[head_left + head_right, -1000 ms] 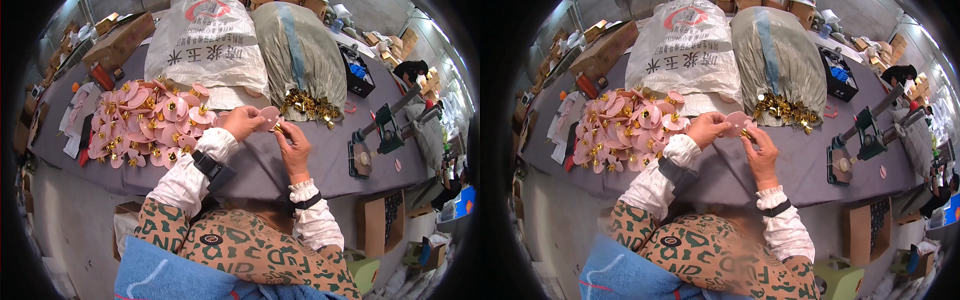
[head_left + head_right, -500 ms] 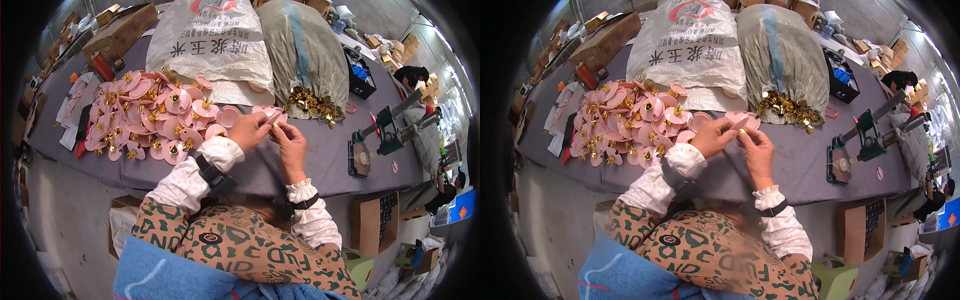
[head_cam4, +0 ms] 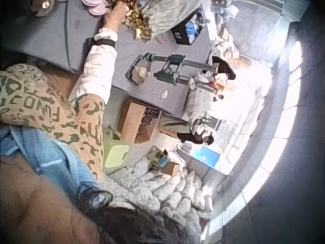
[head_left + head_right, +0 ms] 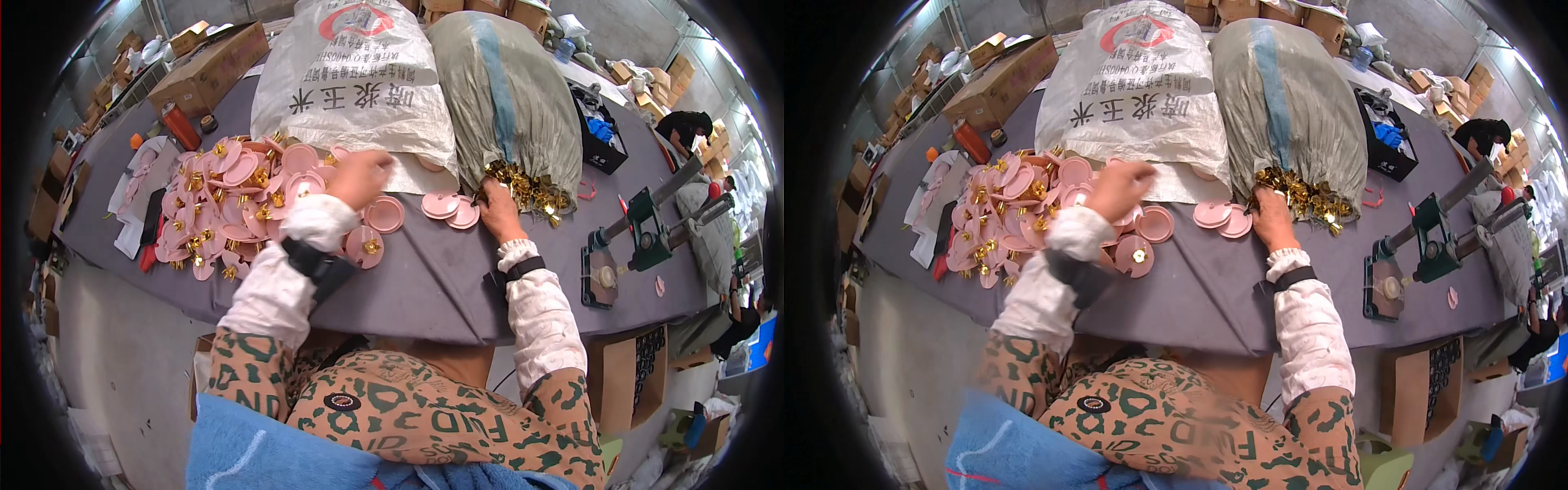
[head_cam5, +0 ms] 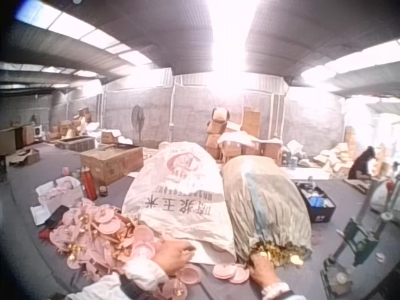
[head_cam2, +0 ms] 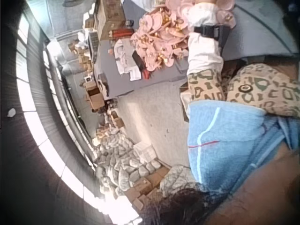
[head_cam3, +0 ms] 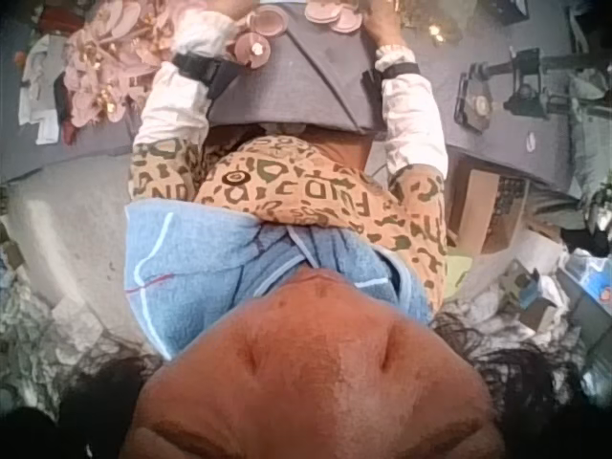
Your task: Assembling small plastic disks with metal gold components and using a manual press.
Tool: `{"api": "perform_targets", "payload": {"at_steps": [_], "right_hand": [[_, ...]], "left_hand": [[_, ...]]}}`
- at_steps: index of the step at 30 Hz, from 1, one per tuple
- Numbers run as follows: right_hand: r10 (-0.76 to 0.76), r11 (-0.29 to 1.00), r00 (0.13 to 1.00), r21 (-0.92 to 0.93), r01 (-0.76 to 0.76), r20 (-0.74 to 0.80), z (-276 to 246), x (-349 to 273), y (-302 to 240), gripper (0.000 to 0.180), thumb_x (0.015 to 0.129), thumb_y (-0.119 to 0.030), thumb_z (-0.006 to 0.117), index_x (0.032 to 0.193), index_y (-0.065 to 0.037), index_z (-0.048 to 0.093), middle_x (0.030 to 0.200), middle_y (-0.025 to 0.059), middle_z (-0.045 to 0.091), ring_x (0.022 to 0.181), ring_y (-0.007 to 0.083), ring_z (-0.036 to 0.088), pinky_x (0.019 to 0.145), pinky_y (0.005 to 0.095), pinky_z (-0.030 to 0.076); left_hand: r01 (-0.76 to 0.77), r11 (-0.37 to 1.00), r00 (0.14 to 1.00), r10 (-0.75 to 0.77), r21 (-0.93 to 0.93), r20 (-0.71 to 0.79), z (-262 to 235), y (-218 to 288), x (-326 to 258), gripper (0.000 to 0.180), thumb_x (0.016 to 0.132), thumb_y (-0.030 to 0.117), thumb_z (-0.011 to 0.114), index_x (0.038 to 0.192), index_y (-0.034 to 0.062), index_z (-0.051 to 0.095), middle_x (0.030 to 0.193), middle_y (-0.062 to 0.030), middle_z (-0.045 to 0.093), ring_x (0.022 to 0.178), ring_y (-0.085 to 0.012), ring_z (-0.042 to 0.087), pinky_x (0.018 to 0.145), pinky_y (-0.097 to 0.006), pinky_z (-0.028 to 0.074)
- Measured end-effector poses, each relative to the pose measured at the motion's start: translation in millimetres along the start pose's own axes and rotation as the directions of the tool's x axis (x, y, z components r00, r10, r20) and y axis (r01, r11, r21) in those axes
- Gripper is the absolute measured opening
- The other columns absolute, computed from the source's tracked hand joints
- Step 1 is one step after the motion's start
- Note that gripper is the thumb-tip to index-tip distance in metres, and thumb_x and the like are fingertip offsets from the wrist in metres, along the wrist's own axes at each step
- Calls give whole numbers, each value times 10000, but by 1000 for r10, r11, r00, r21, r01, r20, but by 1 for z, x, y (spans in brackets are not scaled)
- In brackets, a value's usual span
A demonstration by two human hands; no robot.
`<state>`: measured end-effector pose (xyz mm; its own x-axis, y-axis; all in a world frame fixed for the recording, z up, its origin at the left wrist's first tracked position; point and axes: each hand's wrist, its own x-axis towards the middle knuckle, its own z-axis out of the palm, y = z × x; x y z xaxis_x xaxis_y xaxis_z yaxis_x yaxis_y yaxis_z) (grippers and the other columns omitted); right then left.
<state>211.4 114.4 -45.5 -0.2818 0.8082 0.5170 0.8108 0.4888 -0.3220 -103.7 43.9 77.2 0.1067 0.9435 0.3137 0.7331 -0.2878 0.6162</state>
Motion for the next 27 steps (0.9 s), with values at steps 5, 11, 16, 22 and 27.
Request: {"api": "perform_targets", "payload": {"at_steps": [5,11,16,22,27], "right_hand": [[150,987,986,53,-153,68,-20,-6,-21,194,780,-92,662,963,-51,614,1003,157,604,941,364,577,804,444,478],[271,943,961,183,-276,55,-36,-52,-6,184,779,-115,670,954,-60,680,988,119,643,922,330,623,814,393,505],[162,982,987,102,-161,-3,-37,-53,-23,270,728,-149,757,971,-51,692,957,128,637,912,323,625,809,397,504],[329,942,943,47,-331,39,-42,-52,-9,277,729,-159,767,974,-41,714,908,156,679,807,343,657,752,402,526],[521,543,831,675,-500,195,-55,-52,-27,205,798,-85,726,995,-26,725,815,63,720,684,144,666,663,268,539]], "left_hand": [[-162,962,956,98,218,275,103,-4,17,358,768,176,705,1089,35,634,1014,-181,656,991,-360,618,884,-421,491],[-18,949,951,-81,314,299,127,23,28,596,653,225,809,1169,59,561,1077,-189,583,1018,-363,588,911,-406,483],[8,987,984,-36,162,174,113,24,5,535,633,191,817,1062,35,538,993,-190,591,977,-379,593,831,-433,477],[163,982,987,-163,-100,9,88,40,-25,520,721,208,814,1112,28,522,934,-200,680,791,-323,670,660,-386,514],[410,640,912,-292,-650,288,80,26,-43,423,817,112,758,1147,-9,524,937,-88,683,735,-90,621,549,-218,472]]}}
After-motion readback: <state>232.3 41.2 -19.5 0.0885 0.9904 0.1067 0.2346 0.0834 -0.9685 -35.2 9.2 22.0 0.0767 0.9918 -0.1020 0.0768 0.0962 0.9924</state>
